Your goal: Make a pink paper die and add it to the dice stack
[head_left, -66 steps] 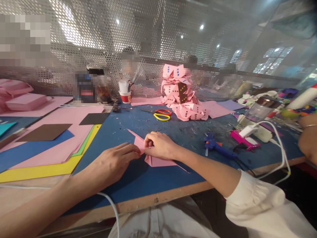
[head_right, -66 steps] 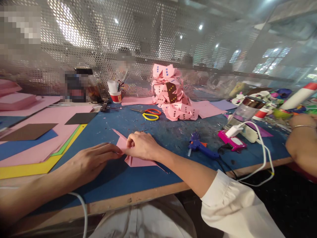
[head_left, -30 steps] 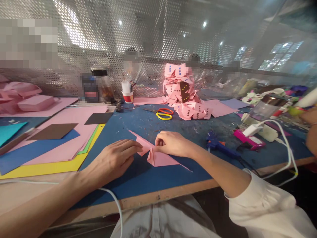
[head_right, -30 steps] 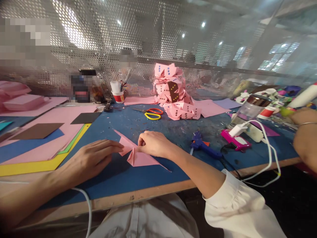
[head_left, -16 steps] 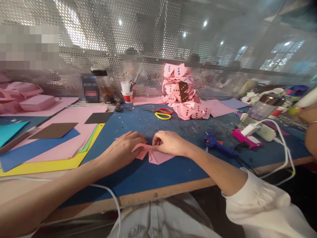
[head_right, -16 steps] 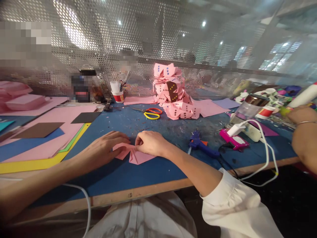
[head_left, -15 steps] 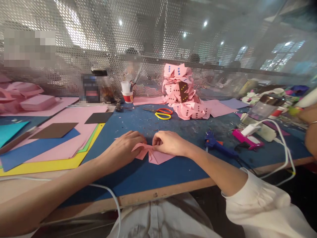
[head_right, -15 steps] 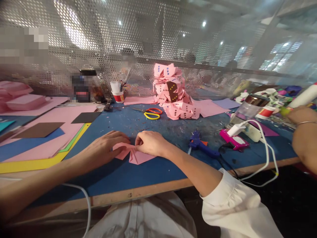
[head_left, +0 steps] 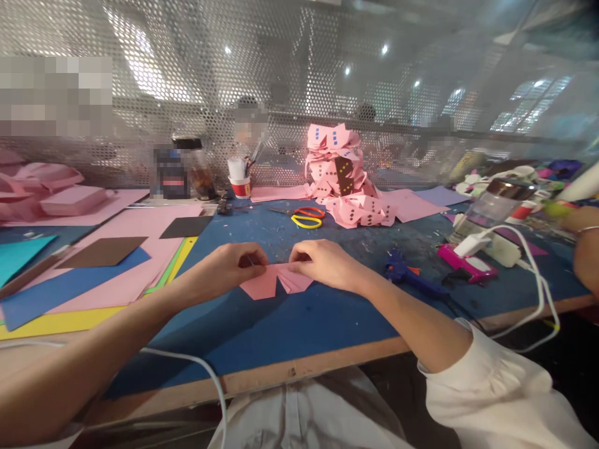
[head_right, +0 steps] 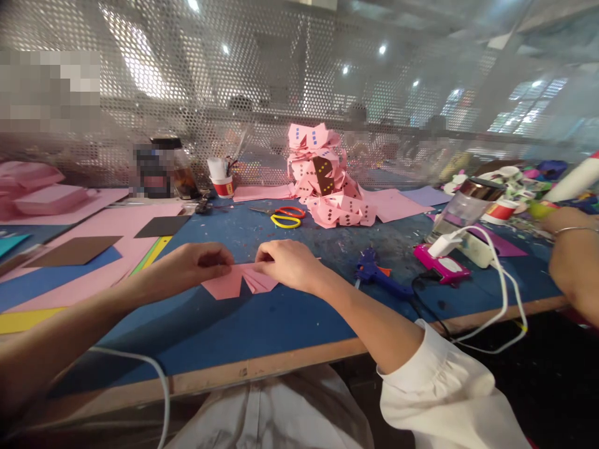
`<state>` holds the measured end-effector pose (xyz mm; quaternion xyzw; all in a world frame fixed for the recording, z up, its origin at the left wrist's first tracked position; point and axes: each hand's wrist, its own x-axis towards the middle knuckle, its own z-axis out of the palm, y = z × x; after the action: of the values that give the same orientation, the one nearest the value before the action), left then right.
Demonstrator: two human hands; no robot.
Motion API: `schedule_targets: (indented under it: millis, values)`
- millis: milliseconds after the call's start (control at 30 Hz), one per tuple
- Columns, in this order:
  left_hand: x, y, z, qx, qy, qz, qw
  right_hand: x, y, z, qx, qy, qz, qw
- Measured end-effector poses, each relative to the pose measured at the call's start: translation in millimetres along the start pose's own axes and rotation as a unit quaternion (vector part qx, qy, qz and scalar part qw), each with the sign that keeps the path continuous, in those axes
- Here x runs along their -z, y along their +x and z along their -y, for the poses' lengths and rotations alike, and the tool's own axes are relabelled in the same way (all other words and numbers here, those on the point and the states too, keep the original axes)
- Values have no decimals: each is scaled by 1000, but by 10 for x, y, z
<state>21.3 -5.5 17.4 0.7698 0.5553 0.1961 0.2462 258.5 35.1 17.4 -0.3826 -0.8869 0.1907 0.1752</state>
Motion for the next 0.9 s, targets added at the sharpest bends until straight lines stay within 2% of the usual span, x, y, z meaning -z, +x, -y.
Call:
schedule_targets:
  millis: [133, 300, 367, 467, 533, 600, 667, 767, 833, 900]
  values:
    - [-39, -14, 60, -4, -38, 38, 999, -8, 1, 31, 15, 5, -9, 1000]
    - [-55, -28, 144, 0, -45, 12, 999, 12, -2, 50, 40, -1, -44, 998]
    - [-23, -25, 194, 5, -70, 14, 997, 53, 10, 18, 53, -18, -93, 994]
    - [40, -20, 237, 20, -136, 20, 990, 131, 48, -78, 58, -20, -201, 978]
    - [77, -21, 227, 36, -180, 11, 983, 175, 81, -154, 39, 28, -273, 961]
    - [104, -25, 194, 48, -208, -15, 977, 196, 116, -216, 10, 115, -309, 944]
    - [121, -32, 153, 56, -226, -46, 971, 184, 149, -248, -15, 213, -291, 933]
    - [126, -42, 110, 62, -245, -55, 966, 113, 181, -229, -32, 320, -208, 924]
    - [117, -49, 97, 61, -259, -42, 963, 51, 184, -189, -40, 340, -163, 925]
    - [101, -60, 88, 62, -272, -26, 960, -5, 177, -154, -48, 337, -149, 928]
